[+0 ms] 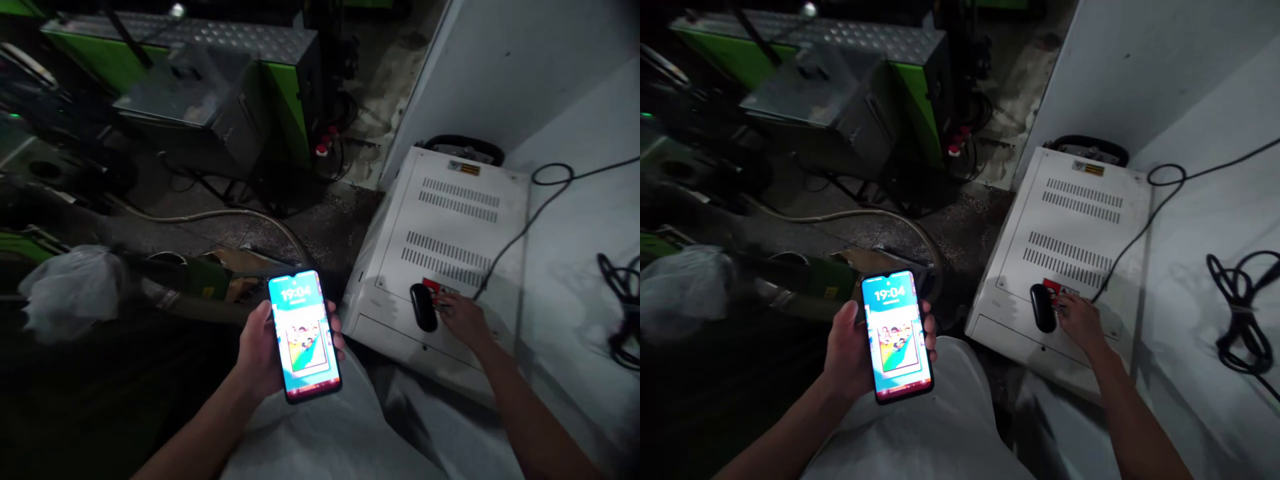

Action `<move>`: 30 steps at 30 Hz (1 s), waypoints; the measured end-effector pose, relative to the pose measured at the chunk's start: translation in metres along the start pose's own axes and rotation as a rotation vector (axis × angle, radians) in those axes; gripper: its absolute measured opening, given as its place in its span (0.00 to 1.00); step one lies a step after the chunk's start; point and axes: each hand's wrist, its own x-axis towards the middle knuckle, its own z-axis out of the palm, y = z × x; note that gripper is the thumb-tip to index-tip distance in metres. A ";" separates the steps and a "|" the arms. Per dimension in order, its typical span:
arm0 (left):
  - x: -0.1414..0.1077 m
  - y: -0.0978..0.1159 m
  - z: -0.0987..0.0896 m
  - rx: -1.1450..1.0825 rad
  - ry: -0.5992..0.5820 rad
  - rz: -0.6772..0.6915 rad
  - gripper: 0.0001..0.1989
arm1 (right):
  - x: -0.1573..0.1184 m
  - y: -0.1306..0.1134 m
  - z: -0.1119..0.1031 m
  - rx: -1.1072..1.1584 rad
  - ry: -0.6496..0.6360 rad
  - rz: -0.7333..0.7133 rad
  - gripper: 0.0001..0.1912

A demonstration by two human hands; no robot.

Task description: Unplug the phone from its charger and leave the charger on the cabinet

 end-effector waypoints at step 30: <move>-0.317 0.066 -0.119 -0.224 0.160 0.526 0.20 | -0.180 -0.661 -0.116 1.163 -0.419 -0.545 0.33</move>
